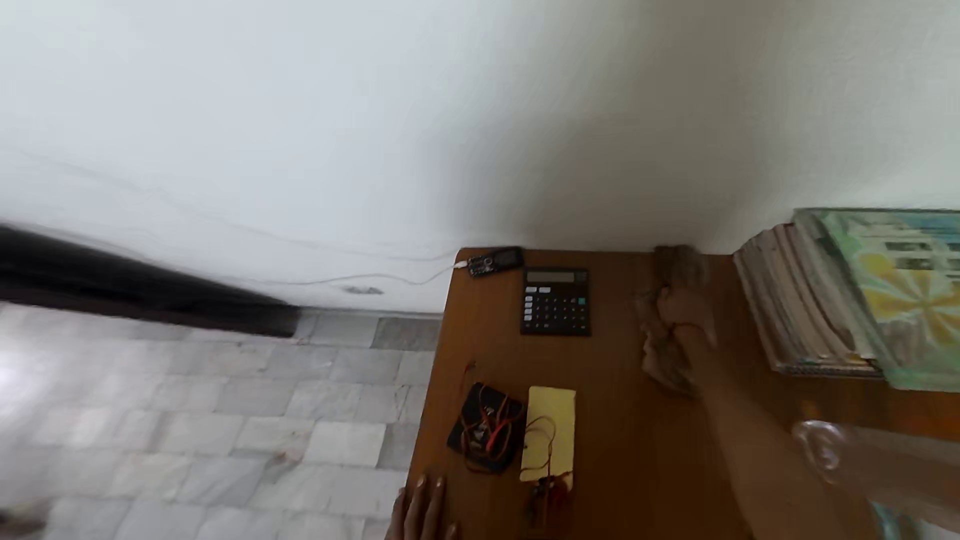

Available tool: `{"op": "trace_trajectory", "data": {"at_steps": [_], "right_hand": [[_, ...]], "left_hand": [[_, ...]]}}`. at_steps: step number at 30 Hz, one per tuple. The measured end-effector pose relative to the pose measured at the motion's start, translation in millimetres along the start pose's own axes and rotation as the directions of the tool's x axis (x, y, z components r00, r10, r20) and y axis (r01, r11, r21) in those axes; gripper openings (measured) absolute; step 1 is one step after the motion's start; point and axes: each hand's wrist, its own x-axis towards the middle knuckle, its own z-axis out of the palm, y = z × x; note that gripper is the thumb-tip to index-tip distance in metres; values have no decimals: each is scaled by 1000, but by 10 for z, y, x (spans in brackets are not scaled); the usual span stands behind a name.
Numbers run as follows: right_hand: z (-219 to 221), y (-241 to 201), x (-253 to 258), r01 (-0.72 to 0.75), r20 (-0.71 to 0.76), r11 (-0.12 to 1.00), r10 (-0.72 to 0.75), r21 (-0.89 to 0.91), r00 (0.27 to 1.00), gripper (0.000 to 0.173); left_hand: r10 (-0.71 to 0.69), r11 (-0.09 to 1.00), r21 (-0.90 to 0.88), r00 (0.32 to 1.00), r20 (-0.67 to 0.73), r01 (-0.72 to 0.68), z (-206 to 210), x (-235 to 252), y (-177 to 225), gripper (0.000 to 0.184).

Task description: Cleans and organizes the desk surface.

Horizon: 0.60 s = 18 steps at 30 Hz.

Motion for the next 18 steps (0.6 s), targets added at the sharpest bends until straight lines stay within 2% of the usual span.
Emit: {"op": "trace_trajectory", "data": {"at_steps": [2,4,8,11,12,13,15,16,18], "right_hand": [[-107,143,-47,-157,53,988,158,-10,986,43],[-46,384,8,-244,0,970,244,-10,970,47],[109,496,-363,-259,-108,961,269,98,957,51],[204,451,-1086,-198,7,977,198,83,980,46],[377,476,-1241,-139,-127,990,143,38,981,48],[659,536,-1365,-72,-394,997,66,-1,917,47],[398,387,-1828,-130,-98,986,119,-107,988,51],[418,395,-1975,-129,-62,988,124,-86,990,53],[648,494,-2251,-44,-165,999,44,4,985,54]], "left_hand": [[-15,999,-31,1000,7,16,-84,11,85,61],[-27,1000,-12,1000,-9,27,-118,23,115,61],[-21,999,27,997,-77,23,-33,18,112,63],[-17,1000,3,997,-79,17,-16,33,102,64],[-10,1000,1,995,-97,10,-5,39,101,64],[-11,1000,-20,994,-108,9,-5,48,106,64],[-40,993,-116,994,-100,28,-100,110,191,68],[-56,984,-173,994,-91,40,-174,165,270,72],[-42,966,-259,996,-83,19,-313,298,432,80]]}}
